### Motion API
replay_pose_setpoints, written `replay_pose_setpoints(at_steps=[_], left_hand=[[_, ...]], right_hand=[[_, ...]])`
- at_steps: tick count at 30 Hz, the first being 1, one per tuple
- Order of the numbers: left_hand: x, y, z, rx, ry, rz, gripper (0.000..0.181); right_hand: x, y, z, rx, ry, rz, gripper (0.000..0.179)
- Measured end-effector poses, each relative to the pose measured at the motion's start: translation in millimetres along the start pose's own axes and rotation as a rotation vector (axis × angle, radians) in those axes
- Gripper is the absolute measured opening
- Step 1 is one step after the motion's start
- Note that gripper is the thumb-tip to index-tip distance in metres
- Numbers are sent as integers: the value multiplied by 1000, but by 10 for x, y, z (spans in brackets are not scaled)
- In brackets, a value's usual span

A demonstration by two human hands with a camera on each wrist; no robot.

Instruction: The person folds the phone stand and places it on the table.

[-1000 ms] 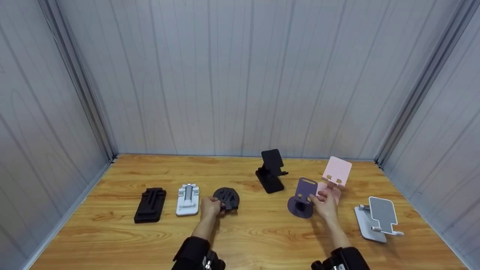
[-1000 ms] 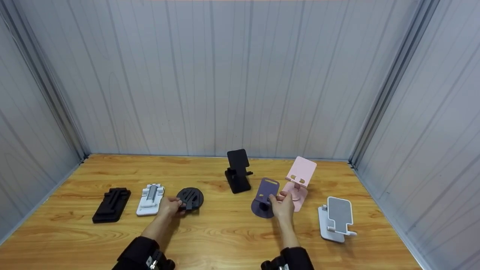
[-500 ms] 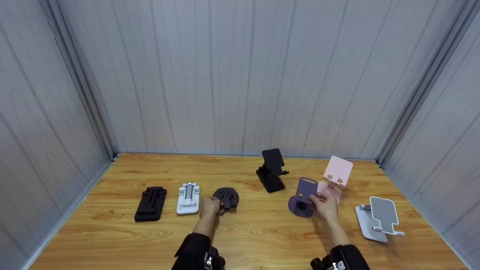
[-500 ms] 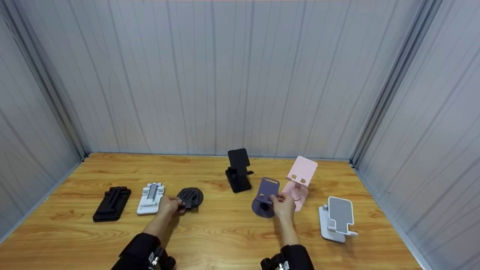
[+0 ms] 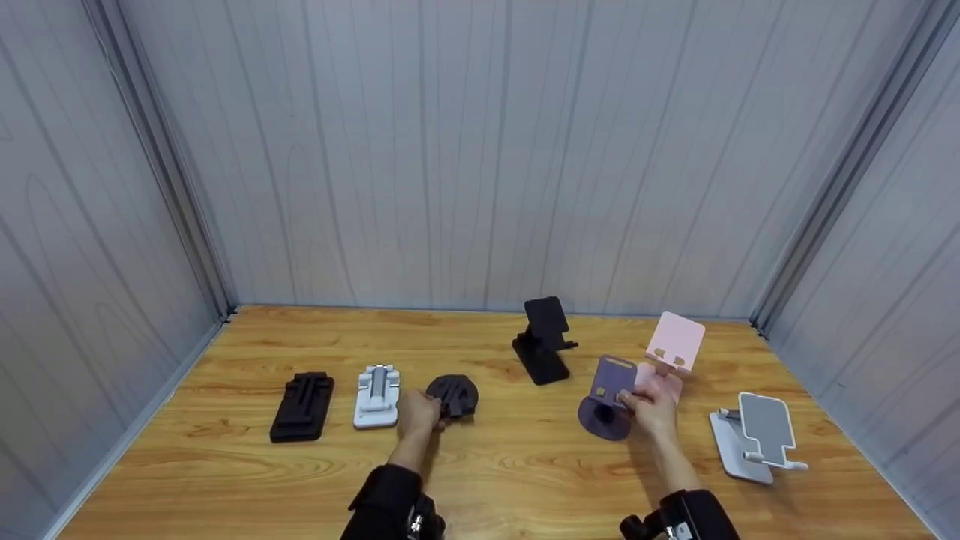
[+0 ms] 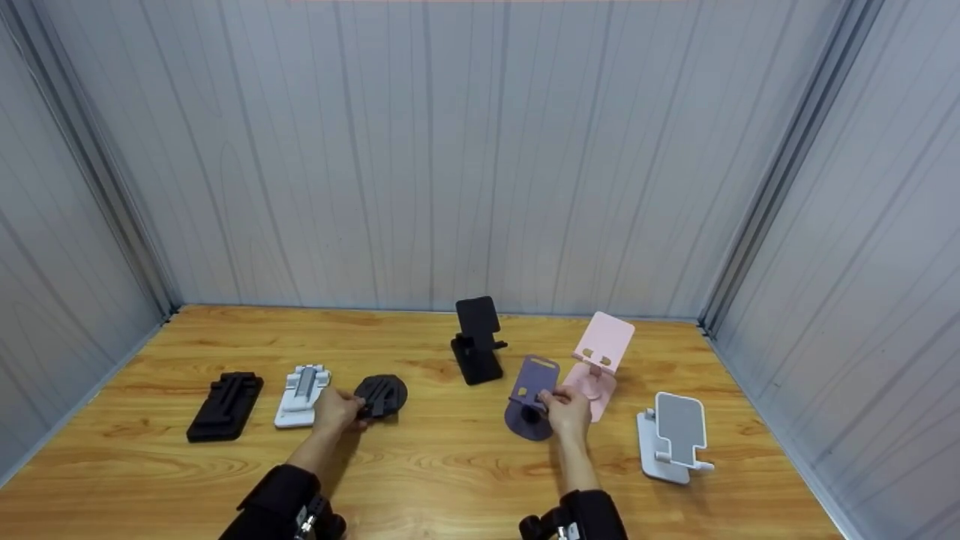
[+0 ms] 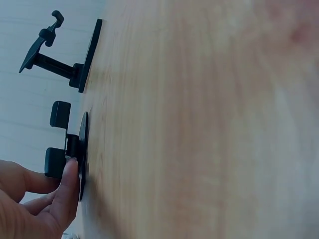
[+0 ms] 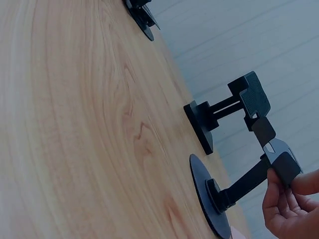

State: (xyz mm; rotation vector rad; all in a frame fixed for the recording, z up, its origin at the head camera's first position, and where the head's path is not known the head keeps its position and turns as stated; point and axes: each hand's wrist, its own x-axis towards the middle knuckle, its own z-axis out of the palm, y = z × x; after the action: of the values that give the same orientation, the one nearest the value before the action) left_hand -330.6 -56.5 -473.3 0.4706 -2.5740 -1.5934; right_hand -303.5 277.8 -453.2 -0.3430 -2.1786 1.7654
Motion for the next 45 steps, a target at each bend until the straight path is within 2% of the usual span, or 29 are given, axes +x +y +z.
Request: replay_pose_setpoints(at_steps=[2, 6, 8, 12, 16, 19, 22, 27, 31, 33, 37, 40, 45], left_hand=[[-18, -2, -11, 49, 35, 76, 15], [-48, 15, -11, 145, 113, 220, 26], [-77, 32, -6, 190, 149, 282, 25], [-167, 95, 0, 229, 202, 324, 17], [-282, 200, 20, 167, 219, 357, 15], [-385, 289, 51, 51, 149, 421, 12], [-511, 361, 94, -103, -15, 455, 16], [-720, 433, 199, -338, -305, 356, 27], [-834, 459, 283, -463, -446, 296, 32], [-876, 470, 306, -509, -483, 267, 33], [-919, 463, 337, -587, -507, 218, 30], [-940, 441, 341, -642, -512, 187, 26], [-977, 427, 323, -682, -488, 176, 21]], right_hand=[[-38, -40, 12, 112, -13, 38, 9], [-116, -139, 41, 307, -53, 85, 18], [-156, -191, 58, 357, -74, 78, 21], [-260, -305, 90, 401, -115, 36, 18], [-369, -422, 116, 401, -136, 9, 13], [-442, -493, 132, 400, -157, -3, 14], [-513, -550, 147, 409, -189, -19, 18], [-634, -620, 186, 417, -224, -39, 19], [-724, -650, 215, 415, -251, -50, 17], [-756, -653, 221, 412, -280, -64, 17], [-807, -655, 234, 401, -336, -83, 18], [-848, -658, 244, 402, -354, -89, 17], [-918, -685, 266, 382, -355, -121, 15]])
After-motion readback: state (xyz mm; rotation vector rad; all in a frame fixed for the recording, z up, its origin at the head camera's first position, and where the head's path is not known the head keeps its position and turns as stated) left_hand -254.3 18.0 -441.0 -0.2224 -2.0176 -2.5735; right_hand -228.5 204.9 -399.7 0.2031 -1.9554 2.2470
